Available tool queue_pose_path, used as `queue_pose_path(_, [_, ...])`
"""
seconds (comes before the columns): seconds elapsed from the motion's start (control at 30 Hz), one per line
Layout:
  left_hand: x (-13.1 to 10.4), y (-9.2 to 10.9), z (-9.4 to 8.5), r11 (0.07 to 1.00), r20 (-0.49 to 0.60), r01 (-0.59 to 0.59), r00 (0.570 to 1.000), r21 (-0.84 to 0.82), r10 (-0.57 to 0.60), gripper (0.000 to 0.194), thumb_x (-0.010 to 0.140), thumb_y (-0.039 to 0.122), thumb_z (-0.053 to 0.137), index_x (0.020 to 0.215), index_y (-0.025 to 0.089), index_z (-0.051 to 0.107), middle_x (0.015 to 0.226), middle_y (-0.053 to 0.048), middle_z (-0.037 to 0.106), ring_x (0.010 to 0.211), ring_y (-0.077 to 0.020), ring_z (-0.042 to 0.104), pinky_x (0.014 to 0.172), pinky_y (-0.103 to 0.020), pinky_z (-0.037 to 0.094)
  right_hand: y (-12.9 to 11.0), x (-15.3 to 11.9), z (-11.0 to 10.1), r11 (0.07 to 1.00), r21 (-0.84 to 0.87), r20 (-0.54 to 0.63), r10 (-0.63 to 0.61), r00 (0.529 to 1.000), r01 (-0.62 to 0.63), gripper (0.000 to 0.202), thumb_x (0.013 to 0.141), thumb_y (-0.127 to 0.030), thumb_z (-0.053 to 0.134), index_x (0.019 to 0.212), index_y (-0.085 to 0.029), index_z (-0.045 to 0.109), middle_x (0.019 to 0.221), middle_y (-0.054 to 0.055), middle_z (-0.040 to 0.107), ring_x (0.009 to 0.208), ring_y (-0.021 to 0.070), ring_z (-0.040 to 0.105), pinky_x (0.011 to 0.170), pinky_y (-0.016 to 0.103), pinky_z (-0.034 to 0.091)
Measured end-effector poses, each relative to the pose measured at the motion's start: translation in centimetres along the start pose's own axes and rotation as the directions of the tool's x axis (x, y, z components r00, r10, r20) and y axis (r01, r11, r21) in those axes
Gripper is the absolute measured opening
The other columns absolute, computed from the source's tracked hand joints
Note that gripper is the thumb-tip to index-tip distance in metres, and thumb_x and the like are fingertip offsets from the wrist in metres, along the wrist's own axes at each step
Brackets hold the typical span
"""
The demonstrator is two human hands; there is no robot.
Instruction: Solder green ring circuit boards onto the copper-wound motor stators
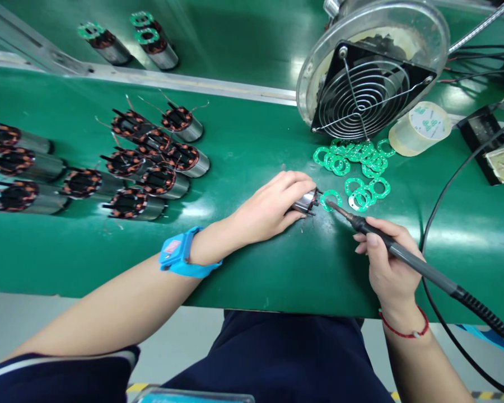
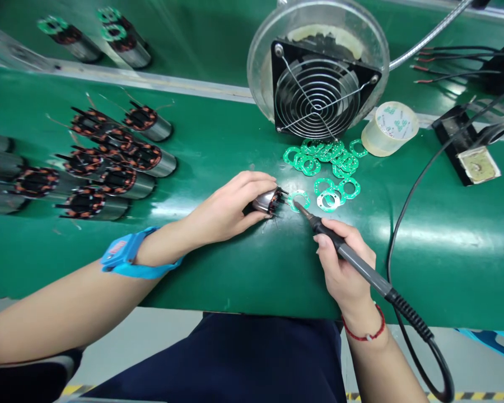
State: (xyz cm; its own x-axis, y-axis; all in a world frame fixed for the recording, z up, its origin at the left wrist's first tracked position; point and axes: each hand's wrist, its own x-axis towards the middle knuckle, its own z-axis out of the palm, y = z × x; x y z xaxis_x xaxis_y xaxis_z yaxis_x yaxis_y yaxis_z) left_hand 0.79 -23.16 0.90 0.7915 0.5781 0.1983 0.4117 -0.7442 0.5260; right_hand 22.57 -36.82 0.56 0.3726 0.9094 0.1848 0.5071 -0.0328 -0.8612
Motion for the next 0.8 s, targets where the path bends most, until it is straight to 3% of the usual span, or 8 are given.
queue_pose_path(0.2, [0.1,-0.1,0.0,0.999,0.004,-0.029,1.000,0.029,0.029,0.033,0.095,0.018,0.052,0.128,0.019,0.046,0.131,-0.013,0.056,0.125,-0.0263,0.052,0.107,-0.045,0.044,-0.1,0.3,0.0,0.965,-0.163,-0.040,-0.212,0.976,0.203,0.021,0.089,-0.033,0.066,0.108,-0.024,0.066,0.099,0.005,0.073,0.086,0.0201,0.073,0.076,0.036,0.061])
queue_pose_path(0.33, [0.0,0.2,0.1,1.000,-0.027,-0.004,1.000,0.016,0.005,0.036,0.091,0.018,0.059,0.126,0.017,0.049,0.128,-0.014,0.059,0.121,-0.0272,0.055,0.104,-0.044,0.046,-0.7,0.6,0.0,0.982,-0.143,0.068,-0.114,0.991,0.122,0.038,0.096,-0.031,0.056,0.133,-0.026,0.054,0.108,0.006,0.074,0.081,0.0183,0.075,0.077,0.036,0.062])
queue_pose_path(0.43, [-0.1,0.9,0.1,0.985,-0.061,0.136,0.988,-0.103,-0.143,0.050,0.082,0.024,0.071,0.126,0.016,0.049,0.125,-0.012,0.061,0.116,-0.0276,0.059,0.099,-0.042,0.049,-1.6,1.2,0.2,0.982,-0.181,0.178,-0.015,0.984,0.048,0.034,0.098,-0.030,0.049,0.131,-0.026,0.054,0.092,0.002,0.076,0.076,0.0174,0.075,0.075,0.034,0.061])
queue_pose_path(0.5, [-0.3,1.3,0.0,0.938,-0.038,0.242,0.965,-0.248,-0.259,0.060,0.078,0.029,0.075,0.130,0.018,0.047,0.124,-0.011,0.062,0.112,-0.0266,0.061,0.096,-0.040,0.051,-2.1,1.7,0.7,0.982,-0.186,0.225,0.026,0.974,0.017,0.033,0.094,-0.032,0.056,0.126,-0.026,0.055,0.086,0.001,0.075,0.076,0.0183,0.074,0.073,0.033,0.060])
queue_pose_path(0.57, [-0.3,1.7,-0.1,0.878,0.027,0.290,0.953,-0.380,-0.303,0.064,0.077,0.033,0.077,0.132,0.019,0.046,0.121,-0.009,0.064,0.108,-0.0250,0.064,0.093,-0.039,0.052,-2.5,1.9,1.4,0.993,-0.119,0.211,0.029,0.977,-0.004,0.040,0.090,-0.033,0.063,0.128,-0.027,0.053,0.091,0.001,0.074,0.080,0.0187,0.074,0.075,0.034,0.060])
queue_pose_path(0.63, [-0.3,1.8,-0.2,0.864,0.090,0.280,0.959,-0.418,-0.268,0.058,0.078,0.035,0.077,0.127,0.019,0.051,0.118,-0.008,0.066,0.106,-0.0244,0.064,0.091,-0.038,0.051,-2.7,2.0,2.2,1.000,-0.003,0.122,0.006,0.993,-0.005,0.040,0.091,-0.031,0.062,0.129,-0.027,0.051,0.099,0.003,0.073,0.092,0.0195,0.073,0.085,0.037,0.059])
queue_pose_path(0.73, [-0.2,1.6,0.0,0.937,0.110,0.183,0.981,-0.296,-0.157,0.046,0.078,0.032,0.077,0.118,0.018,0.058,0.118,-0.009,0.067,0.112,-0.0270,0.060,0.095,-0.041,0.046,-2.7,2.0,3.1,0.987,0.163,0.035,-0.007,0.999,0.001,0.031,0.095,-0.029,0.058,0.125,-0.028,0.050,0.094,0.002,0.073,0.096,0.0197,0.072,0.089,0.040,0.056])
queue_pose_path(0.8, [-0.1,1.4,0.2,0.971,0.102,0.118,0.990,-0.209,-0.099,0.045,0.080,0.030,0.077,0.120,0.018,0.060,0.119,-0.009,0.066,0.116,-0.0279,0.057,0.099,-0.042,0.041,-2.7,2.2,3.4,0.969,0.248,0.097,-0.016,0.995,-0.009,0.031,0.096,-0.032,0.057,0.126,-0.028,0.049,0.088,0.001,0.071,0.084,0.0183,0.072,0.077,0.037,0.058])
